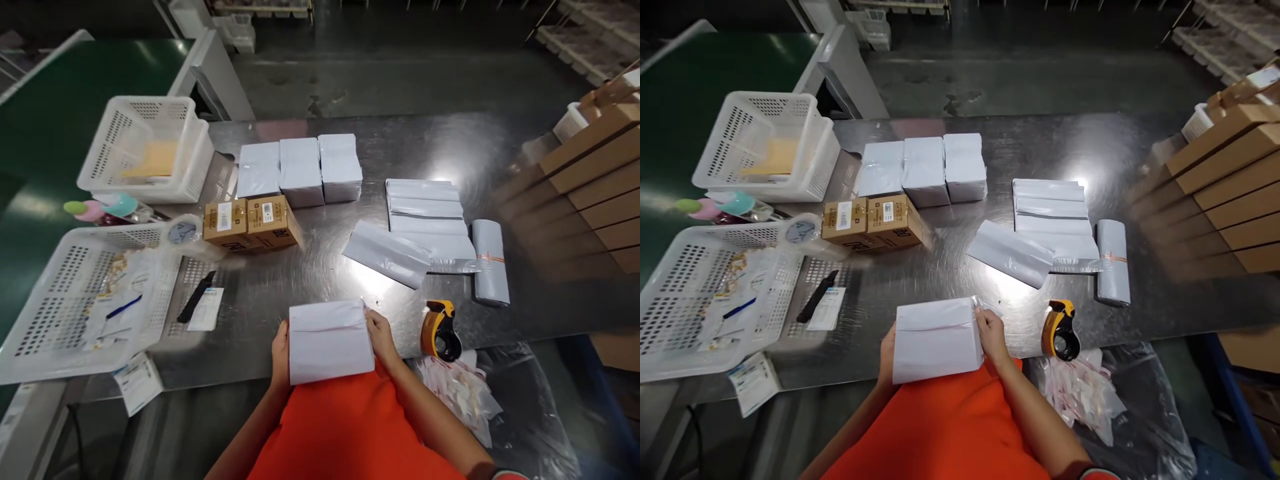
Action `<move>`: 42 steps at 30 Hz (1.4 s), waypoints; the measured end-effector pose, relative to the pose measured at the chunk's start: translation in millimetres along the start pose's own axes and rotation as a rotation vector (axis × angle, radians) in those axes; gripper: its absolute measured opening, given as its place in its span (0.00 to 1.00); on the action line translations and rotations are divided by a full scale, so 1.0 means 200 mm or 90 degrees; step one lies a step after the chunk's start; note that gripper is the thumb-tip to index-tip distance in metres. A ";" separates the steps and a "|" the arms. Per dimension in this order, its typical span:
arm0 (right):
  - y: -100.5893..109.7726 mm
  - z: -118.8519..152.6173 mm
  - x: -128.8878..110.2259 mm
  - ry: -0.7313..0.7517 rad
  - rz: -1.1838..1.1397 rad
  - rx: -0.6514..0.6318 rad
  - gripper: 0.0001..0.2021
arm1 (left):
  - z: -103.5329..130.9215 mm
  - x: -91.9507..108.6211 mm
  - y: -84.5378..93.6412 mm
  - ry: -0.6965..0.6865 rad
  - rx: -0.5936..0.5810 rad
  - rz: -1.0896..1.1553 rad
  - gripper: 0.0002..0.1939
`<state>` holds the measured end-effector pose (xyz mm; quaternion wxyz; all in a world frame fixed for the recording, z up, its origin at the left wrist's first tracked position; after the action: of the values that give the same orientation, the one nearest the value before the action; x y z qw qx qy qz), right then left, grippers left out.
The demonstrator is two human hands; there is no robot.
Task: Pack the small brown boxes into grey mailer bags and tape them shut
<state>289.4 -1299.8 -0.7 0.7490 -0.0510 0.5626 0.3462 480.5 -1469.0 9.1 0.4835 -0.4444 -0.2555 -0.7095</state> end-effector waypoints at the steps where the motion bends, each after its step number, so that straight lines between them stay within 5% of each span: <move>1: 0.00 0.00 0.00 0.003 0.007 -0.006 0.28 | 0.00 0.02 -0.01 -0.024 -0.016 -0.030 0.10; 6: 0.03 -0.05 0.01 -0.005 0.175 -0.049 0.28 | -0.07 0.06 -0.02 -0.110 -0.069 -0.227 0.14; 10: 0.22 -0.04 0.03 -0.087 0.327 0.042 0.20 | -0.11 0.16 0.11 -0.135 -0.027 -0.333 0.12; 13: 0.37 0.11 -0.16 0.108 0.239 0.191 0.20 | 0.01 0.41 0.17 -0.332 0.060 -0.393 0.18; 15: 0.31 0.25 -0.29 0.312 0.192 0.129 0.25 | 0.16 0.53 0.03 -0.525 -0.059 -0.483 0.24; 18: 0.09 0.38 -0.30 0.427 0.176 -0.110 0.41 | 0.32 0.48 -0.22 -0.653 -0.344 -0.643 0.36; 21: -0.05 0.32 -0.14 0.323 0.085 -0.190 0.57 | 0.28 0.42 -0.31 -0.630 -0.396 -0.720 0.42; 24: -0.12 0.16 -0.09 0.267 -0.014 -0.180 0.58 | 0.12 0.44 -0.37 -0.589 -0.417 -0.778 0.54; 27: -0.14 -0.03 -0.19 0.239 -0.043 -0.115 0.52 | -0.14 0.55 -0.46 -0.516 -0.417 -0.874 0.63; 30: -0.17 -0.24 -0.33 0.174 0.002 -0.052 0.42 | -0.42 0.68 -0.59 -0.451 -0.422 -0.894 0.56; 33: -0.22 -0.40 -0.38 0.060 0.075 -0.025 0.34 | -0.63 0.71 -0.69 -0.347 -0.467 -0.828 0.51; 37: -0.30 -0.50 -0.26 -0.075 0.129 -0.018 0.29 | -0.77 0.52 -0.75 -0.269 -0.549 -0.802 0.38; 42: -0.37 -0.44 -0.03 -0.147 0.143 -0.011 0.25 | -0.78 0.19 -0.71 -0.202 -0.614 -0.798 0.30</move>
<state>260.4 -1399.9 -50.3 0.7651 0.0457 0.4717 0.4360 286.8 -1552.8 -22.1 -0.2913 -0.4739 -0.1887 -0.8093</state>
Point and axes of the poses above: each hand's wrist, its own z-axis away from the middle knuckle, its own y-axis out of the back of the hand, x = y × z, the point moved 8 cm from there along -z, towards the middle knuckle, and after that the axes turned 9 degrees about z, right-handed, at the moved point
